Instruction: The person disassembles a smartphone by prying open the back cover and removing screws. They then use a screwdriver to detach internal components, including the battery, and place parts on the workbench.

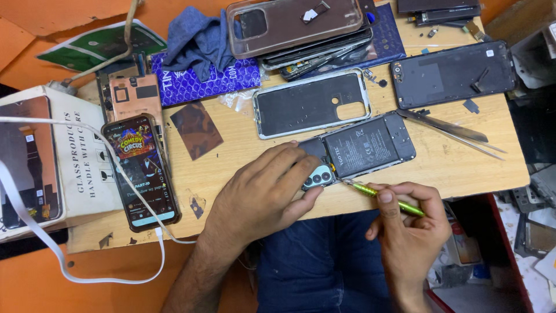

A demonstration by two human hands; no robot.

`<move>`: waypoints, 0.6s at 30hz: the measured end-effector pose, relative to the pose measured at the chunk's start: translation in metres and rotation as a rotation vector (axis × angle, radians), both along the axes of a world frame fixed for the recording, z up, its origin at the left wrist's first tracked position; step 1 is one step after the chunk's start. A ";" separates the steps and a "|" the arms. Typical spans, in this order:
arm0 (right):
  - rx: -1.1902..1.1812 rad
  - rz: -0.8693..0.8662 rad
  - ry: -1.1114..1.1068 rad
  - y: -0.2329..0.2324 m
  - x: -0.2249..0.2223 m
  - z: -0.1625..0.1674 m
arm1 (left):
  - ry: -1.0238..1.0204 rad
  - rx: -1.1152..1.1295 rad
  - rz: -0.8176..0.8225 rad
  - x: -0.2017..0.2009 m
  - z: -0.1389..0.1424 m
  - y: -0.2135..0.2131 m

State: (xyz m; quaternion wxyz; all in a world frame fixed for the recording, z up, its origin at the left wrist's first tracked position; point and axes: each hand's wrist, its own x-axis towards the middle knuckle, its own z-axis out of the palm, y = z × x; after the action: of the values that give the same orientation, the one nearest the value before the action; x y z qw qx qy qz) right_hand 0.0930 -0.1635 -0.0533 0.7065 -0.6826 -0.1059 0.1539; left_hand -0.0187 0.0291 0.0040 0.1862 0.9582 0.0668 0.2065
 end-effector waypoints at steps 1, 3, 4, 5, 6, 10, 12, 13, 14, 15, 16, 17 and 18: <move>-0.008 -0.008 0.003 0.000 0.000 0.000 | -0.013 -0.006 -0.004 0.000 0.000 0.001; 0.002 -0.016 -0.006 -0.001 0.000 0.000 | -0.026 -0.013 -0.010 -0.001 0.001 0.002; 0.019 -0.017 -0.016 -0.001 0.000 -0.001 | -0.027 -0.015 -0.013 -0.002 0.001 0.002; 0.035 -0.018 -0.026 -0.002 0.000 -0.001 | -0.027 -0.018 -0.015 -0.002 0.001 0.003; 0.065 -0.023 -0.046 -0.004 0.001 -0.001 | -0.032 -0.022 -0.019 -0.003 0.001 0.003; 0.166 -0.033 -0.124 -0.012 0.010 0.000 | -0.062 -0.020 -0.028 -0.004 0.000 0.005; 0.191 -0.033 -0.158 -0.016 0.019 0.002 | -0.085 0.002 -0.029 -0.004 -0.001 0.006; 0.196 -0.033 -0.172 -0.018 0.024 0.004 | -0.098 0.019 -0.027 -0.003 0.000 0.006; 0.226 -0.011 -0.190 -0.018 0.033 0.006 | -0.110 0.036 -0.025 -0.004 0.000 0.007; 0.257 0.012 -0.207 -0.017 0.041 0.008 | -0.128 0.066 -0.009 -0.003 0.001 0.008; 0.313 0.057 -0.228 -0.014 0.053 0.009 | -0.148 0.097 0.008 -0.003 0.003 0.009; 0.374 0.092 -0.199 -0.009 0.062 0.009 | -0.166 0.129 0.026 -0.002 0.005 0.011; 0.433 0.127 -0.167 -0.004 0.070 0.010 | -0.188 0.168 0.062 -0.002 0.008 0.012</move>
State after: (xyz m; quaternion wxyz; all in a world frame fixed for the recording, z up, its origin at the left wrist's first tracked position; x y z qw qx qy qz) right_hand 0.1635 -0.1676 -0.0436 0.8142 -0.5173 -0.2372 0.1148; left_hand -0.0207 0.0411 0.0117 0.1041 0.9444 0.0610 0.3060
